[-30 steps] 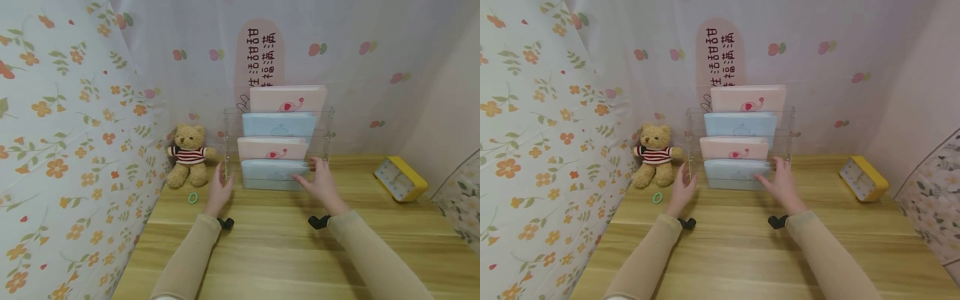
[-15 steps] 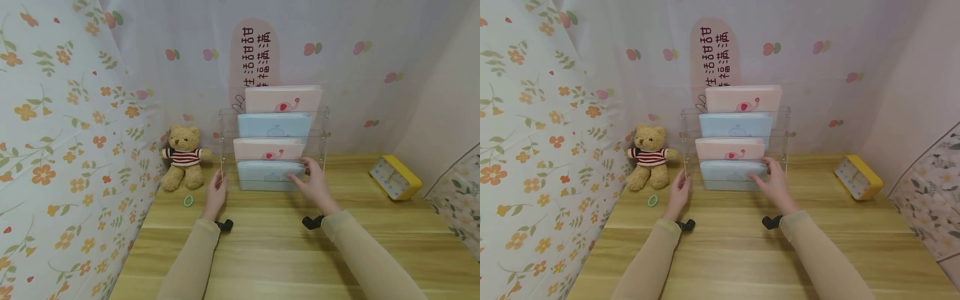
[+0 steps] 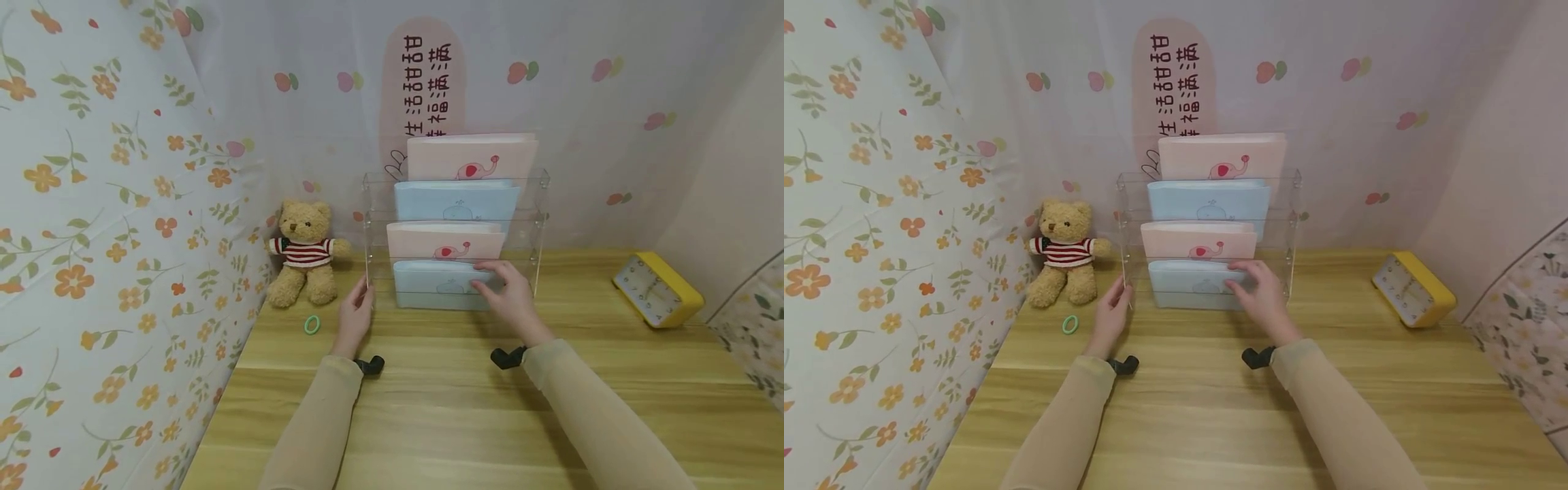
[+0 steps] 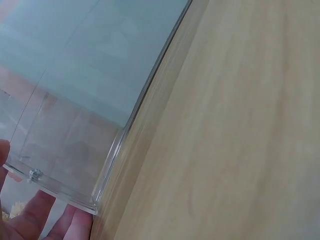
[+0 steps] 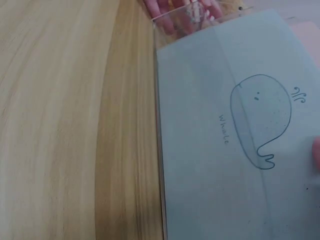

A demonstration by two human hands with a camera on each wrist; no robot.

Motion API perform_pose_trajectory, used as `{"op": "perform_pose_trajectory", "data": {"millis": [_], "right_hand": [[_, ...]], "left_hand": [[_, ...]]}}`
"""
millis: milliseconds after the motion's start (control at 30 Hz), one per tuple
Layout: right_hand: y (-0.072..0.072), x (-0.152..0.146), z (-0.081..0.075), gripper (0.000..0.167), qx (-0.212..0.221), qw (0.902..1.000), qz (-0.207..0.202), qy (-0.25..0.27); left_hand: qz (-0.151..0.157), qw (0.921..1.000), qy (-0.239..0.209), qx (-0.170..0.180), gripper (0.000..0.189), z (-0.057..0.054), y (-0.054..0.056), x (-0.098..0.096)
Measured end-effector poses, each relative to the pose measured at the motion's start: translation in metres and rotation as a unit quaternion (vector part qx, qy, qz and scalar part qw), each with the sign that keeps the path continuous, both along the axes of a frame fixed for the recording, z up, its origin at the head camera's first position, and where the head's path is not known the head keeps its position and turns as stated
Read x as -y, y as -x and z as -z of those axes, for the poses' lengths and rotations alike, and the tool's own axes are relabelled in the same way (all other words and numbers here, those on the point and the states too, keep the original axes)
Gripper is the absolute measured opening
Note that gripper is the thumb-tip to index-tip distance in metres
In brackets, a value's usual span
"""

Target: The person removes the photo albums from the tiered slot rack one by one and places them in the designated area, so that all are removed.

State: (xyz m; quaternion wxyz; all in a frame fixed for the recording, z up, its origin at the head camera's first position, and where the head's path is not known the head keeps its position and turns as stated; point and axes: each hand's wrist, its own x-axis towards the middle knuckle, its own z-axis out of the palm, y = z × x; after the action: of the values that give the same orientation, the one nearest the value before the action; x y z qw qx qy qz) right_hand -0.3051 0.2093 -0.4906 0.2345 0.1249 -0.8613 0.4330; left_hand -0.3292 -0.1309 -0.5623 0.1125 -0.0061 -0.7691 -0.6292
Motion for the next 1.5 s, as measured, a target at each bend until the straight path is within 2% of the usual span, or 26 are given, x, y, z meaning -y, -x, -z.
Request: {"op": "perform_pose_trajectory", "data": {"millis": [267,400,600,800,933,1100,1300,1500], "right_hand": [[0.0,0.007,-0.004,0.026,0.037,0.9975,0.024,0.055],[0.001,0.012,-0.003,0.024,0.037,0.9952,0.038,0.082],[-0.001,0.016,-0.009,0.02,0.001,0.9938,0.048,0.1],[-0.01,0.016,-0.031,0.017,-0.05,0.9869,0.049,0.145],[-0.017,0.014,-0.045,0.018,-0.078,0.983,0.052,0.158],[-0.034,0.013,-0.053,0.019,-0.076,0.9831,0.055,0.157],[-0.056,0.011,-0.047,0.019,-0.036,0.9909,0.05,0.12],[-0.072,0.006,-0.034,0.022,-0.001,0.994,0.037,0.103]], "left_hand": [[0.005,1.0,-0.001,-0.008,0.05,0.001,-0.003,-0.002],[0.005,1.0,-0.006,-0.001,0.05,0.001,-0.004,-0.002],[0.003,0.9999,-0.013,0.003,0.05,0.001,-0.006,-0.004],[0.008,1.0,-0.005,0.001,0.05,0.0,-0.006,-0.004],[0.007,1.0,-0.001,-0.006,0.049,-0.001,-0.005,-0.004],[0.007,0.9999,0.001,-0.009,0.049,-0.002,-0.004,-0.003],[0.006,0.9999,0.005,-0.011,0.049,-0.001,-0.003,-0.002],[0.003,0.9998,0.011,-0.016,0.049,-0.002,-0.001,-0.001]]}}
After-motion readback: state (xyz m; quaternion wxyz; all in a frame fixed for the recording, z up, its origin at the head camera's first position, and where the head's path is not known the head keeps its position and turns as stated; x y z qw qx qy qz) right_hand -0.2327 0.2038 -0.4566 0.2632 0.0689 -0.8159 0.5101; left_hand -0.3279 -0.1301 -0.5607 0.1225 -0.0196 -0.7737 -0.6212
